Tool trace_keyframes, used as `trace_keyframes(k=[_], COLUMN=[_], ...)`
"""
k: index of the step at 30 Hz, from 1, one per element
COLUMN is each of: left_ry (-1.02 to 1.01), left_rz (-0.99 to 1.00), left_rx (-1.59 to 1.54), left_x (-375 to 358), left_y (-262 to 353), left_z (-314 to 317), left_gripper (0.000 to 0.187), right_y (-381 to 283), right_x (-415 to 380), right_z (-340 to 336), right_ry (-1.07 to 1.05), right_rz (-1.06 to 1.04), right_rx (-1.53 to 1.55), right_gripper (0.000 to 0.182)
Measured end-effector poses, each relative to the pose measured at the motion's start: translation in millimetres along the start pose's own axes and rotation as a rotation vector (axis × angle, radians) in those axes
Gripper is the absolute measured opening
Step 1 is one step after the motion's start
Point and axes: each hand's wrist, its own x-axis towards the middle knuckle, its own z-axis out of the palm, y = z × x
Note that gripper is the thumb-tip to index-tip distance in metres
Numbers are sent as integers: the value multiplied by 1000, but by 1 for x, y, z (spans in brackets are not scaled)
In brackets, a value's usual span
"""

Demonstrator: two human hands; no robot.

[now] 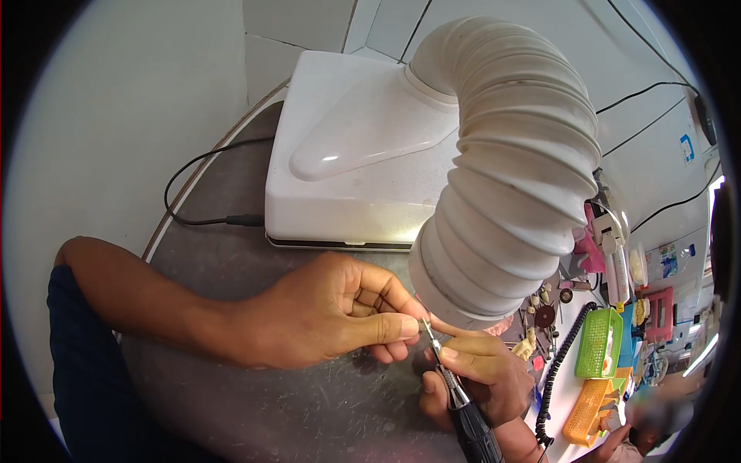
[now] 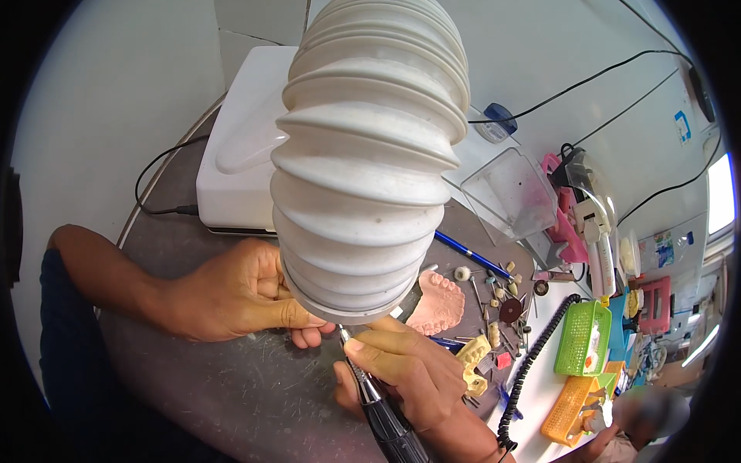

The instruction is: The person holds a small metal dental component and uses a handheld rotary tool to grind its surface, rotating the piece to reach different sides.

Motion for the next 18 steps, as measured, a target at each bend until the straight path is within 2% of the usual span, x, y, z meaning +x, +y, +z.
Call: trace_keyframes(k=[3,5,6,8,16,18], left_ry=[5,5,29,56,23,26], left_rz=[-3,3,11,25,22,21], left_rx=[-8,-18,-29,-40,-59,-59], left_x=[0,0,0,0,1,1], left_y=[0,1,2,3,1,0], left_z=[0,1,2,3,2,3], left_gripper=[24,23,21,20,22,22], right_y=[-1,3,3,2,2,0], right_x=[0,1,-1,-6,-8,-12], right_z=[-2,-2,-1,2,3,7], right_ry=[-8,-47,-47,103,101,228], right_rz=[87,-17,-20,35,-7,138], right_rx=[16,22,21,18,-83,102], right_gripper=[26,27,27,26,30,33])
